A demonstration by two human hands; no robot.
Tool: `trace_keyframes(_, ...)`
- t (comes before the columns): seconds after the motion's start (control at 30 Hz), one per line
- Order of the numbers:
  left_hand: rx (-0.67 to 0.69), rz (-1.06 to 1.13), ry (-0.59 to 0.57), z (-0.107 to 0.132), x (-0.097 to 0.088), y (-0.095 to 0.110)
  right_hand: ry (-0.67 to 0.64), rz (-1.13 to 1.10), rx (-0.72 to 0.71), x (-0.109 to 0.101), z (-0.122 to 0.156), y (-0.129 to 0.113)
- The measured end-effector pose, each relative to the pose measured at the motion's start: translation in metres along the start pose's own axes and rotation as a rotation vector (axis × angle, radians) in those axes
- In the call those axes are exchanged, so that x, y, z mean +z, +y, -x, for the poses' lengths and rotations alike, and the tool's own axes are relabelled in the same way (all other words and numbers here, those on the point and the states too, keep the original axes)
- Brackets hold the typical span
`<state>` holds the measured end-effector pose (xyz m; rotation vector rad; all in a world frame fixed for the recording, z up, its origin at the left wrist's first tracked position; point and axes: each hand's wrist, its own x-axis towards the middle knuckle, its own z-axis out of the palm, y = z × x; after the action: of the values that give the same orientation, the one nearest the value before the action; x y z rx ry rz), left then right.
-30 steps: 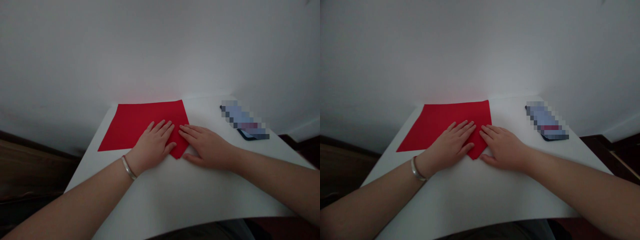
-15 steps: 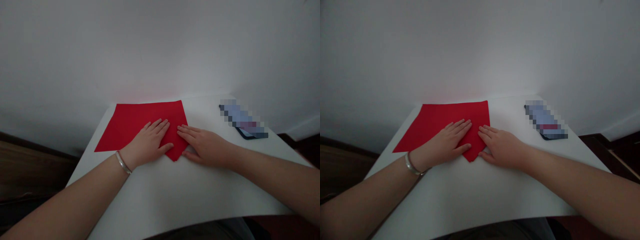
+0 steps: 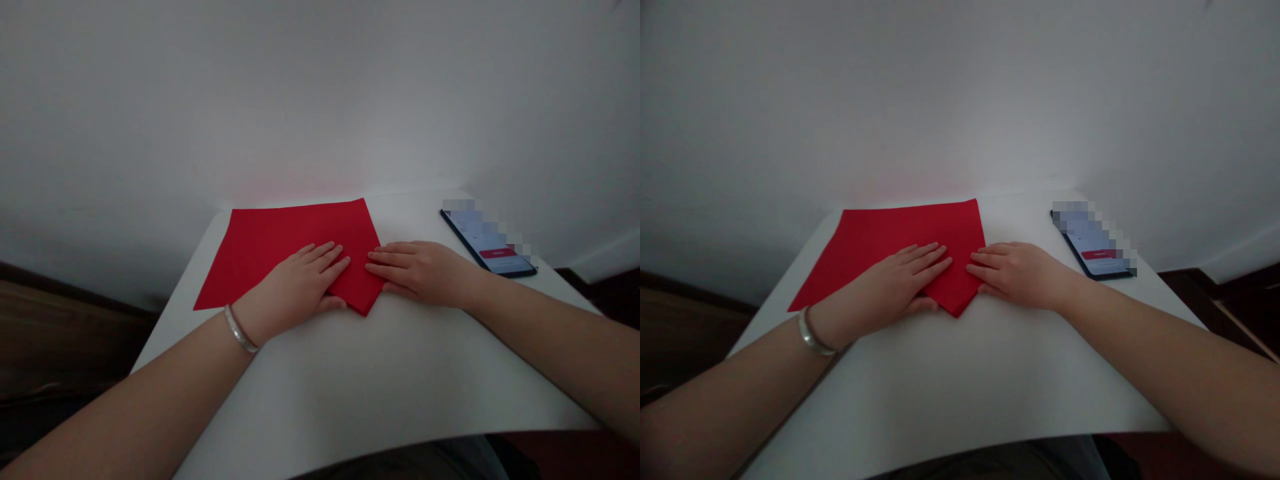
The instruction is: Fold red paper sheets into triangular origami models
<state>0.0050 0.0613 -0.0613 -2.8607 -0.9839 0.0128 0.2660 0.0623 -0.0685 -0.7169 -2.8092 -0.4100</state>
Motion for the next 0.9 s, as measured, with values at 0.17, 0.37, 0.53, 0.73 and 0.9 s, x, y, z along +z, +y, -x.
trace_keyframes(0.17, 0.093, -0.061, 0.070, 0.000, -0.007, 0.006, 0.049, 0.029, -0.063, -0.004, 0.003, -0.001)
trace_keyframes(0.37, 0.121, -0.103, 0.065, 0.002, -0.014, 0.011, 0.111, 0.034, 0.015, -0.008, -0.002, -0.009)
trace_keyframes(0.53, 0.095, -0.091, 0.109, 0.002, -0.013, 0.012, 0.187, 0.005, 0.047, -0.008, -0.004, -0.011)
trace_keyframes(0.73, 0.129, -0.043, 0.095, 0.004, -0.014, 0.015, 0.095, 0.030, -0.139, -0.012, -0.003, -0.010)
trace_keyframes(0.9, 0.156, -0.040, 0.094, 0.004, -0.014, 0.018, 0.059, 0.040, -0.141, -0.010, -0.005, -0.012)
